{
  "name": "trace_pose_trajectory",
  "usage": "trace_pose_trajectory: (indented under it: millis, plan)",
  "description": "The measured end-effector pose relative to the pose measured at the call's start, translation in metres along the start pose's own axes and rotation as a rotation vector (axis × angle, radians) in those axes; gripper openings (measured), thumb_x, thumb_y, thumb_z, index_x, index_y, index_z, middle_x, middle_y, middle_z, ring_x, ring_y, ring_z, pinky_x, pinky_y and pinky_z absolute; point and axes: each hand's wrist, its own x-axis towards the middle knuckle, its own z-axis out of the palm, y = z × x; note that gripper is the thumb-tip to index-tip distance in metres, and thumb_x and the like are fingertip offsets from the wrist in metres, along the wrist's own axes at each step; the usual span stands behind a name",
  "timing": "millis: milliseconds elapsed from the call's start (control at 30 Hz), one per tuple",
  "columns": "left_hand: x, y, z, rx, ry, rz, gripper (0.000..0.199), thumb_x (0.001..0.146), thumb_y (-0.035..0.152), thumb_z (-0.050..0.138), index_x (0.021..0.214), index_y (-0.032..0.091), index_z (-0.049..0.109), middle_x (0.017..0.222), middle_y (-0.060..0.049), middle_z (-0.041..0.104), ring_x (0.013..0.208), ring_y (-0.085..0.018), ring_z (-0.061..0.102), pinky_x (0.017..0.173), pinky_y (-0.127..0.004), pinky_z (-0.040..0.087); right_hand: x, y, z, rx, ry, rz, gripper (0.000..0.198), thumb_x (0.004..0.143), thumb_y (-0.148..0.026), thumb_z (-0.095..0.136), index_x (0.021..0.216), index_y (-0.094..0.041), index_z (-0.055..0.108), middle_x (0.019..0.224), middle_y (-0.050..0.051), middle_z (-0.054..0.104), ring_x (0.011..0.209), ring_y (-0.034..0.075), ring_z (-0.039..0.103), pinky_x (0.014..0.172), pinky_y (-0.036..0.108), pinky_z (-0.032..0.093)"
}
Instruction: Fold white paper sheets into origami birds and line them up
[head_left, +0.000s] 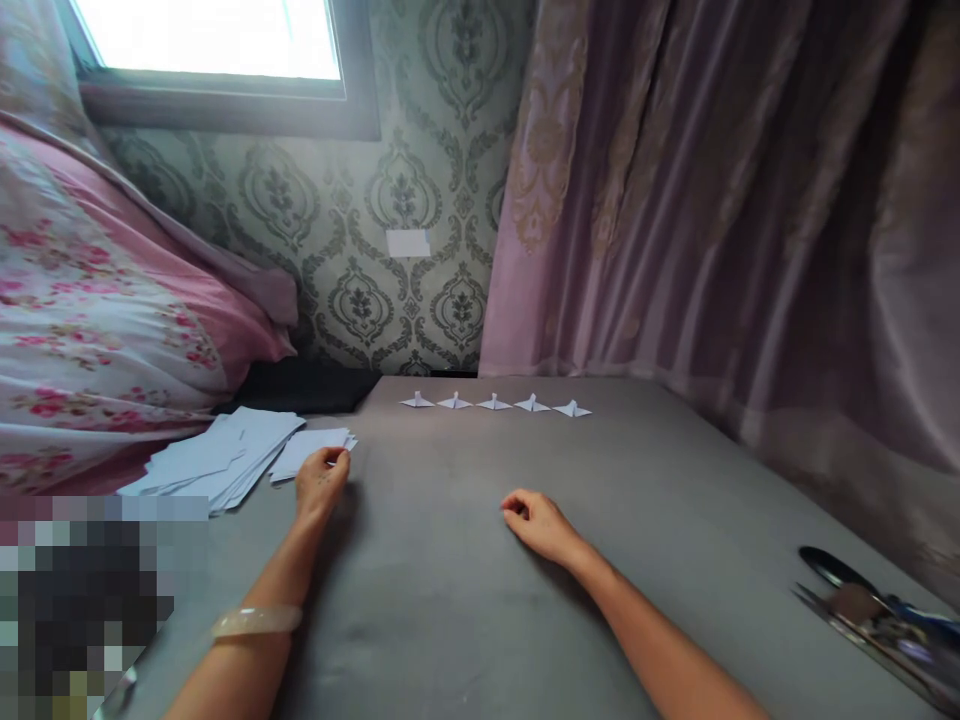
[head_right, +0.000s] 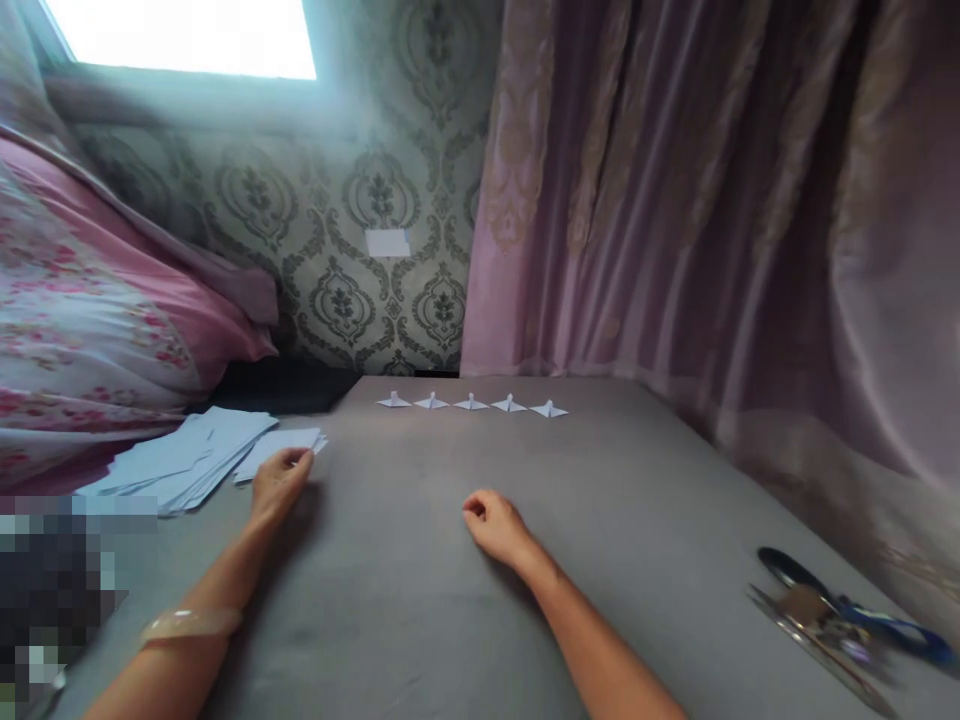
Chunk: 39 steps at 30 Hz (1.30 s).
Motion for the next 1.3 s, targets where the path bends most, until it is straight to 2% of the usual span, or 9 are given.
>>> trace_pose_trajectory:
  millis: [100,200,400,567,767,933,1033,1167,1300]
  plan:
    - [0.009,-0.002,-0.003,-0.046,0.032,-0.016,0.029,0.071,0.035,0.05,0.081,0.014,0.069,0.076,-0.008,0.069,0.073,-0.024,0.063,0.073,-0.033,0.047,-0.016,-0.003,0.008,-0.169,0.05,-0.134,0.016,0.079,-0.014,0.053,0.091,-0.017,0.063,0.089,0.005,0.059,0.073,0.012,0.055,0.074,0.025,0.045]
    - [0.024,-0.008,-0.011,-0.079,0.089,-0.045,0.028,0.07,0.033,0.051,0.082,0.016,0.069,0.072,-0.006,0.068,0.071,-0.024,0.063,0.071,-0.033,0.048,-0.028,-0.008,0.015,-0.344,0.103,-0.251,0.022,0.086,-0.016,0.044,0.1,-0.018,0.061,0.098,0.008,0.058,0.088,0.016,0.058,0.083,0.029,0.045]
    - [0.046,-0.038,-0.023,-0.121,0.266,-0.11,0.035,0.071,0.016,0.041,0.094,0.014,0.068,0.092,-0.009,0.07,0.088,-0.023,0.064,0.082,-0.033,0.048,-0.028,-0.004,0.02,-0.41,0.128,-0.271,0.026,0.09,-0.021,0.037,0.103,-0.019,0.059,0.099,0.008,0.057,0.091,0.018,0.059,0.084,0.032,0.046]
    - [0.056,-0.058,-0.024,-0.095,0.311,-0.126,0.035,0.074,0.017,0.039,0.095,0.012,0.067,0.093,-0.011,0.07,0.088,-0.023,0.064,0.083,-0.034,0.049,-0.022,0.004,0.019,-0.419,0.11,-0.281,0.027,0.09,-0.027,0.037,0.104,-0.02,0.059,0.1,0.007,0.058,0.09,0.018,0.061,0.082,0.031,0.048]
    - [0.057,-0.058,-0.02,-0.009,0.141,-0.009,0.038,0.073,0.022,0.046,0.104,0.011,0.064,0.105,-0.012,0.068,0.098,-0.023,0.062,0.089,-0.033,0.047,-0.022,0.011,0.019,-0.426,0.097,-0.289,0.029,0.091,-0.033,0.038,0.106,-0.021,0.059,0.103,0.007,0.058,0.087,0.017,0.062,0.081,0.031,0.049]
    - [0.054,-0.054,-0.013,0.09,-0.026,0.096,0.058,0.06,0.018,0.058,0.118,0.011,0.057,0.129,-0.014,0.054,0.124,-0.028,0.045,0.108,-0.037,0.03,-0.022,0.012,0.018,-0.42,0.094,-0.282,0.028,0.09,-0.035,0.039,0.105,-0.022,0.059,0.104,0.008,0.059,0.086,0.018,0.063,0.079,0.031,0.051]
    - [0.051,-0.055,-0.012,0.132,-0.115,0.123,0.067,0.056,0.022,0.065,0.122,0.013,0.054,0.136,-0.015,0.047,0.132,-0.033,0.034,0.111,-0.044,0.022,-0.022,0.013,0.018,-0.411,0.107,-0.28,0.028,0.09,-0.036,0.039,0.105,-0.024,0.06,0.104,0.008,0.06,0.084,0.018,0.063,0.077,0.031,0.051]
    - [0.048,-0.057,-0.015,0.152,-0.22,0.142,0.07,0.058,0.022,0.065,0.126,0.012,0.051,0.135,-0.015,0.048,0.129,-0.032,0.04,0.11,-0.041,0.026,-0.021,0.015,0.019,-0.396,0.13,-0.283,0.028,0.089,-0.037,0.04,0.103,-0.024,0.061,0.101,0.008,0.061,0.082,0.018,0.064,0.074,0.029,0.052]
    - [0.047,-0.059,-0.019,0.142,-0.274,0.14,0.071,0.061,0.023,0.065,0.128,0.009,0.048,0.136,-0.017,0.047,0.128,-0.03,0.042,0.109,-0.036,0.029,-0.019,0.019,0.019,-0.397,0.118,-0.293,0.029,0.089,-0.037,0.04,0.103,-0.023,0.061,0.102,0.009,0.061,0.084,0.019,0.064,0.078,0.031,0.052]
